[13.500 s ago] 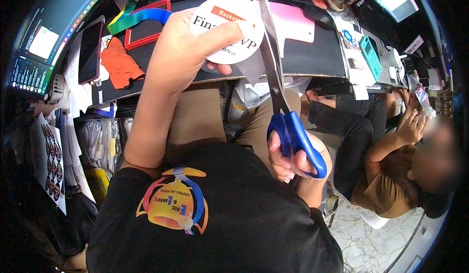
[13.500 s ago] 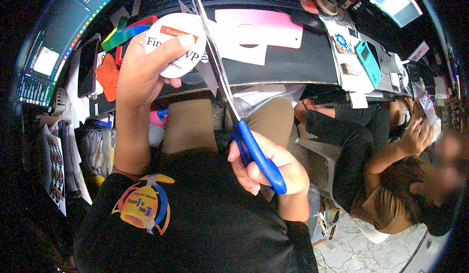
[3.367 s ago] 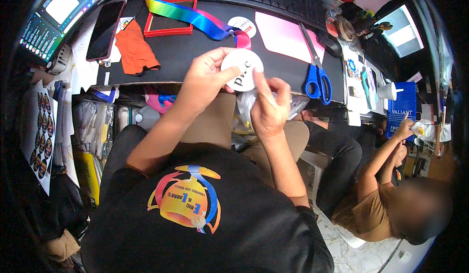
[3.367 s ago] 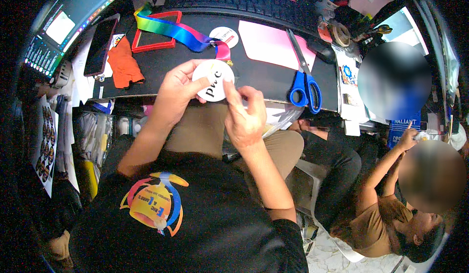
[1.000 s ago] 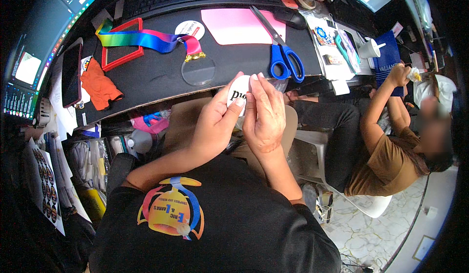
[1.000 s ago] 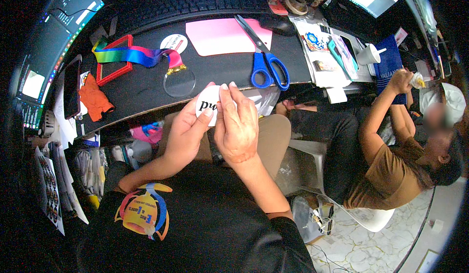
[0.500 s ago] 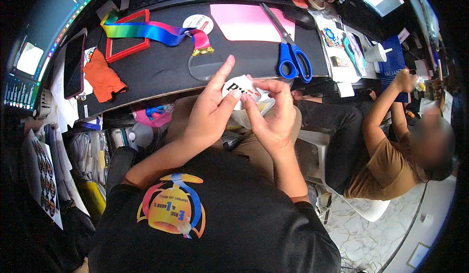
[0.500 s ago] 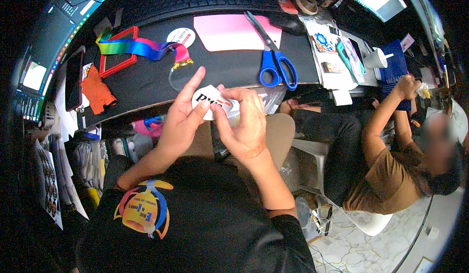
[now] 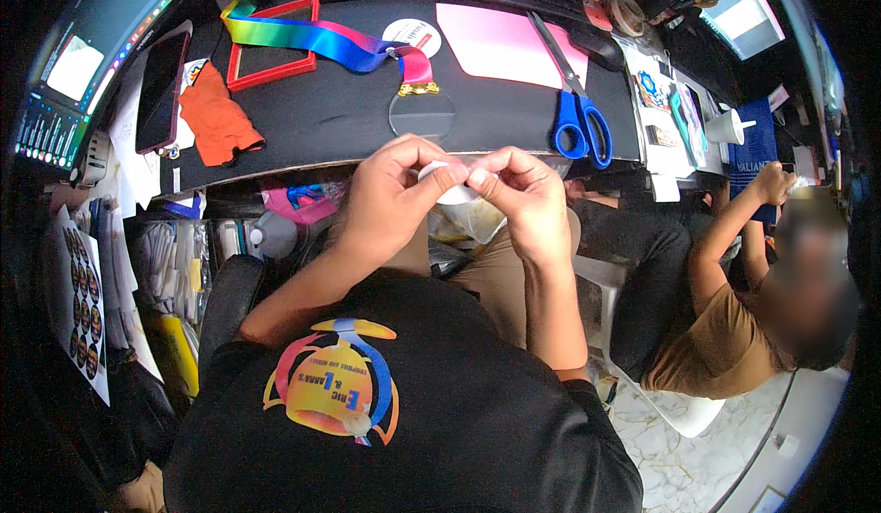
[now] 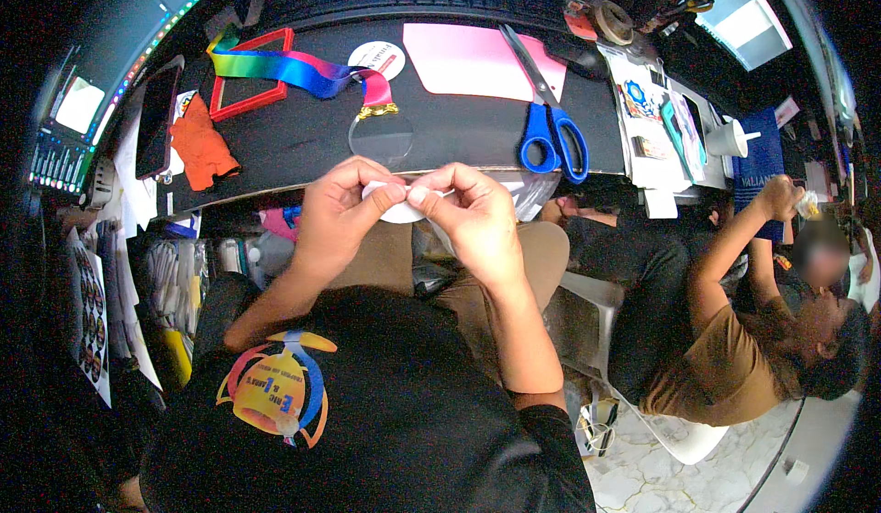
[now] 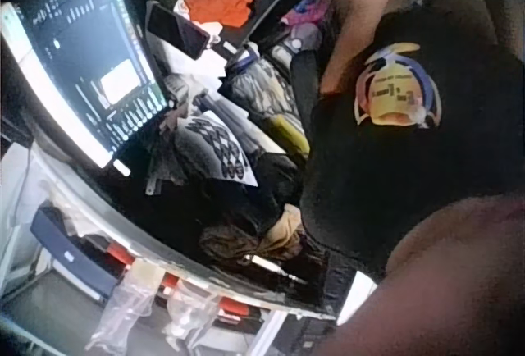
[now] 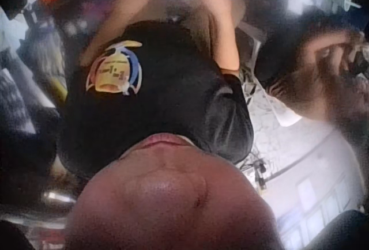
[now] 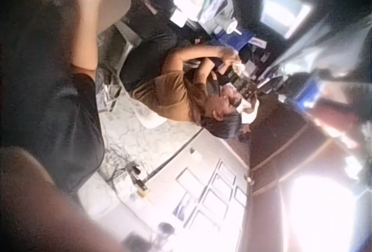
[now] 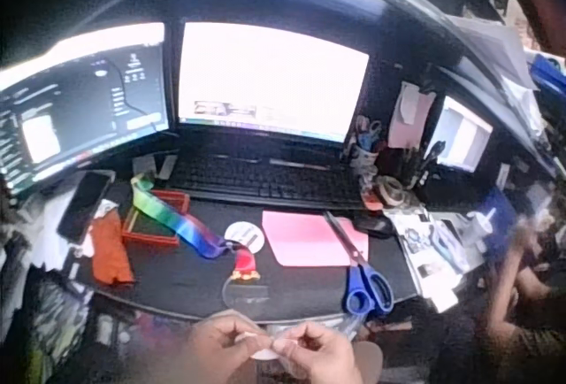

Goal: The person cuts a circular sticker from a sheet using scissors, then attaches the sticker to a medal with a ribbon. They press the sticker onto the medal and adjust the ribbon and medal components on the desk.

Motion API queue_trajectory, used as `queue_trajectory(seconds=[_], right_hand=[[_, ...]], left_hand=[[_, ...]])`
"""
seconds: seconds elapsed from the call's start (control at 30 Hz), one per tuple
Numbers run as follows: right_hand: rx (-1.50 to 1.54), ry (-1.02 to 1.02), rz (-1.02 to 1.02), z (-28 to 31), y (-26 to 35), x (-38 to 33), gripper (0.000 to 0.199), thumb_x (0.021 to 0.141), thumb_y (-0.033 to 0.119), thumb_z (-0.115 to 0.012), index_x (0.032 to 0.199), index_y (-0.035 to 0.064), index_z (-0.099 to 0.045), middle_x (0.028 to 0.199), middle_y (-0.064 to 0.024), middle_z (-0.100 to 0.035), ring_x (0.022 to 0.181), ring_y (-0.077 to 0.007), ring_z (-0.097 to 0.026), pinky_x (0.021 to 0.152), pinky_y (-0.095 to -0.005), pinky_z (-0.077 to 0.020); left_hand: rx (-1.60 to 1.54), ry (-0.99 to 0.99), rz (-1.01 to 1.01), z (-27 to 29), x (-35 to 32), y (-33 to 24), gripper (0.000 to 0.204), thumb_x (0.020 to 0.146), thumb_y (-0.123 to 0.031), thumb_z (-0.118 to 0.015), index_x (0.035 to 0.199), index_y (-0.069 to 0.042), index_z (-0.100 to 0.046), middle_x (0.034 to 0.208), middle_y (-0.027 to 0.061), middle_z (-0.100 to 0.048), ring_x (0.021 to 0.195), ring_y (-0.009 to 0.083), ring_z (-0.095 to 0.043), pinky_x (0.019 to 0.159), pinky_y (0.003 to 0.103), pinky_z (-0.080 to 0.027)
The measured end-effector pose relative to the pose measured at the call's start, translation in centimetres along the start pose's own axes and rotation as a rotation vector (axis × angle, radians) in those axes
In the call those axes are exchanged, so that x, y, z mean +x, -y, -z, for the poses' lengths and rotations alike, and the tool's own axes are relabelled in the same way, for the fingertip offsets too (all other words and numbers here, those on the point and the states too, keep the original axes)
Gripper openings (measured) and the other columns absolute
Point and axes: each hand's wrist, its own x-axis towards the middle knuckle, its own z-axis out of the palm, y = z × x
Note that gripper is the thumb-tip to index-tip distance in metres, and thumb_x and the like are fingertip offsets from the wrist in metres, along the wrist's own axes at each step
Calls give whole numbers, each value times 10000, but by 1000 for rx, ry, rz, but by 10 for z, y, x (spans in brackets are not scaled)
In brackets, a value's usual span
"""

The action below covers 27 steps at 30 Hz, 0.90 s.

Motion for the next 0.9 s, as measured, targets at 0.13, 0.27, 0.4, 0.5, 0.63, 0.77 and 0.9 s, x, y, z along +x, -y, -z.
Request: queue_trajectory(seconds=[0.13,0.27,0.4,0.5,0.63,0.77,0.9], right_hand=[[-200,-30,79,-6,3,23,144,889,125,-741,917,-11,-700,836,-22,-696,751,-65,-600,698,-231,-494],[-436,-55,96,-15,3,53,174,886,156,-742,889,-10,-690,827,-32,-686,754,-95,-606,722,-246,-490],[-811,-135,194,-23,-5,80,262,813,201,-809,880,-18,-682,764,-59,-668,698,-124,-599,667,-282,-496],[-832,-185,272,-24,-11,88,269,760,202,-835,847,-9,-692,777,-74,-647,701,-145,-605,647,-295,-496],[-909,-211,310,-27,-15,88,259,729,183,-845,840,-3,-703,786,-89,-633,712,-165,-612,648,-314,-496],[-850,-237,234,-29,-17,88,290,725,195,-842,877,-14,-711,801,-108,-627,719,-193,-610,670,-342,-506],[-925,-273,411,-29,-20,81,326,734,218,-815,897,-35,-690,911,-191,-620,874,-333,-617,798,-433,-497]], left_hand=[[118,-99,-99,11,11,1,105,914,-66,-703,875,23,-663,937,68,-632,884,106,-600,784,245,-487],[270,-206,-151,25,29,3,125,869,-73,-743,827,22,-675,895,66,-633,859,105,-590,739,236,-472],[498,-256,-170,40,41,7,265,801,-88,-788,1015,22,-677,939,61,-609,829,103,-576,715,235,-485],[474,-286,15,45,43,9,426,781,-94,-796,1157,28,-637,978,68,-593,796,103,-567,715,239,-500],[548,-162,46,48,42,8,490,766,-86,-782,1216,35,-629,989,88,-604,761,127,-588,744,275,-532],[585,-164,21,45,45,6,407,771,-81,-766,1148,30,-664,970,96,-622,753,146,-605,743,290,-536],[641,-173,30,42,44,5,372,775,-68,-752,1125,27,-667,971,107,-622,762,162,-615,740,296,-537]])
